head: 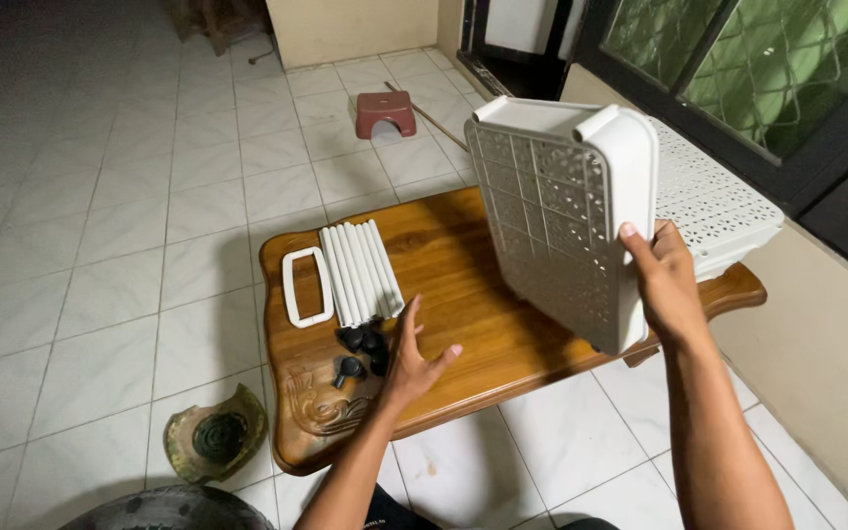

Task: The person assembles a two-tier storage shelf by attaching black caster wheels to the bottom tray, inserting white vertical support poles into the tray's corner sockets, and placing a second tray on top to form the upper shelf.

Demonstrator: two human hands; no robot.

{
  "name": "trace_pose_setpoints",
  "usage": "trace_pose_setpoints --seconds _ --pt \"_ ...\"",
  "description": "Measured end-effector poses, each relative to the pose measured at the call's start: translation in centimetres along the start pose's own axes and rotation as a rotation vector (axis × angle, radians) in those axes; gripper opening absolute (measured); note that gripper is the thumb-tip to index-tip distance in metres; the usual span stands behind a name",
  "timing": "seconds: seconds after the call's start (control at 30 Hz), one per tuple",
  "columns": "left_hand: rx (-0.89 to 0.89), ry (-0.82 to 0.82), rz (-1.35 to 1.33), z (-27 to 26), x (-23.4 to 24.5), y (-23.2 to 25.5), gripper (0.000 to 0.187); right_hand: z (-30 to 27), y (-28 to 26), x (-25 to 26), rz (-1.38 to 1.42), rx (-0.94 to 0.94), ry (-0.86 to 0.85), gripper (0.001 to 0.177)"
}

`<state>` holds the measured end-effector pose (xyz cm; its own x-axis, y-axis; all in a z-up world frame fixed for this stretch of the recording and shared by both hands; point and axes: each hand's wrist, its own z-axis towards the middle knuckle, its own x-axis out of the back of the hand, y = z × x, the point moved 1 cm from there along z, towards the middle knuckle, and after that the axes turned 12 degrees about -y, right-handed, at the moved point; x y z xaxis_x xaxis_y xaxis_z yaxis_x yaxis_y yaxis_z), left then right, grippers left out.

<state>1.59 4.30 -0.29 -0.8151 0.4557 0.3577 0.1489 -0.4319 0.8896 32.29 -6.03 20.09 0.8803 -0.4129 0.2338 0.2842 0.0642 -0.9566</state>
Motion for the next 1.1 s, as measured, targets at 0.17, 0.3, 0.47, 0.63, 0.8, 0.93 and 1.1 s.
trace_pose_setpoints --seconds 0.17,0.3,0.47,0.63,0.8,0.93,1.1 --pt "0.156 -0.065 -0.185 5.1 0.2 -1.8 0.125 1.5 -0.8 2.3 0.329 -0.235 -0.112 0.065" --pt "0.134 -0.098 -0.57 6.1 -1.2 -2.3 0.12 2.0 0.6 1.7 0.441 -0.33 -0.211 0.076" --pt "0.419 0.095 -0.9 5.0 -2.6 -0.4 0.102 2.7 3.9 -0.2 0.518 -0.335 -0.281 0.073" --pt "0.424 0.123 -0.978 5.7 -0.6 1.8 0.07 1.7 8.5 -1.3 0.324 -0.442 -0.239 0.064" --pt "0.499 0.258 -0.958 7.8 -0.3 0.9 0.07 -0.4 15.3 -1.4 0.29 -0.275 -0.331 0.06" --pt "0.687 0.27 -0.816 9.0 -2.0 -1.5 0.084 -0.2 19.0 -2.6 0.294 -0.364 -0.164 0.058" --pt "0.59 0.241 -0.398 9.5 -4.3 -6.3 0.079 0.1 20.8 -3.6 0.182 -0.301 -0.092 0.056"
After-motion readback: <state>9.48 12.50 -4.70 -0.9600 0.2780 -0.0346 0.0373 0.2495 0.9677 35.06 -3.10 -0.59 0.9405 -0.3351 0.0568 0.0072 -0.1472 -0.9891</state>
